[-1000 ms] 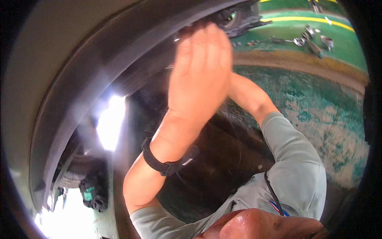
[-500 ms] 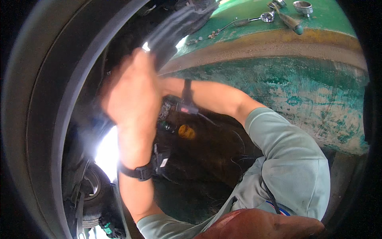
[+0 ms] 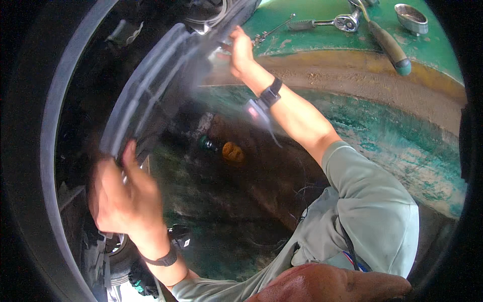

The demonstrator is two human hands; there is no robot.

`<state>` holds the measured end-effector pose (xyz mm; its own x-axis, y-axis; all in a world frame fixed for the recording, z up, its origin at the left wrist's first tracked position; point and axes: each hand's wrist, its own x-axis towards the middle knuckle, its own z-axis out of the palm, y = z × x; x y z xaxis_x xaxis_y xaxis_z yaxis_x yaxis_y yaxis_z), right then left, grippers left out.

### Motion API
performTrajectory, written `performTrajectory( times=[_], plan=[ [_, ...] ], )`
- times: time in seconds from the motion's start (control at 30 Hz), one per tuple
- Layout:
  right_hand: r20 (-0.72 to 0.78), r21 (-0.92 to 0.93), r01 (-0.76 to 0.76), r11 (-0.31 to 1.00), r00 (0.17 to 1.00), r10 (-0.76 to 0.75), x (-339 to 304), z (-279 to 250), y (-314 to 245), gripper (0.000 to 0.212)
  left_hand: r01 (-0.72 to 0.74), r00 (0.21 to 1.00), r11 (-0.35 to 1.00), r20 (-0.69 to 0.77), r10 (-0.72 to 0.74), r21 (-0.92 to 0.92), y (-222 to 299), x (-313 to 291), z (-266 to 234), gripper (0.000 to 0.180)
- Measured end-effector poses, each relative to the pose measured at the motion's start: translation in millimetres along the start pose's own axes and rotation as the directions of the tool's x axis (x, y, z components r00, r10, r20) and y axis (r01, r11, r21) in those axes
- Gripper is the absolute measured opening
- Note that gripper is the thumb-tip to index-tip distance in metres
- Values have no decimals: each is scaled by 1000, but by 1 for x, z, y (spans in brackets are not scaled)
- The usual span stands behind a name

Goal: The person installs a large plastic underbody shield onto the underside of a vehicle. They align the shield, press it into place, and secure it using fasteners and tools while lying beneath the car.

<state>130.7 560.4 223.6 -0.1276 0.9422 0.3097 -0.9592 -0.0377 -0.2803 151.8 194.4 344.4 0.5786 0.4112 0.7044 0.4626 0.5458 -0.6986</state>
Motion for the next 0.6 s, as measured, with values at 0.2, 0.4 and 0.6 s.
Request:
performTrajectory(
  times=[0.2,0.4,0.6],
  plan=[
    [136,67,32,997,990,-41,18,33,-11,44,-53,993,998,108,49,41,-2,-6,-4,30],
    [30,117,148,982,988,-153,20,29,-14,49,22,993,996,121,-11,-90,4,2,-13,26],
    [50,397,206,895,968,-246,63,39,0,51,57,976,994,216,-35,-95,11,-6,-27,15]
  ],
)
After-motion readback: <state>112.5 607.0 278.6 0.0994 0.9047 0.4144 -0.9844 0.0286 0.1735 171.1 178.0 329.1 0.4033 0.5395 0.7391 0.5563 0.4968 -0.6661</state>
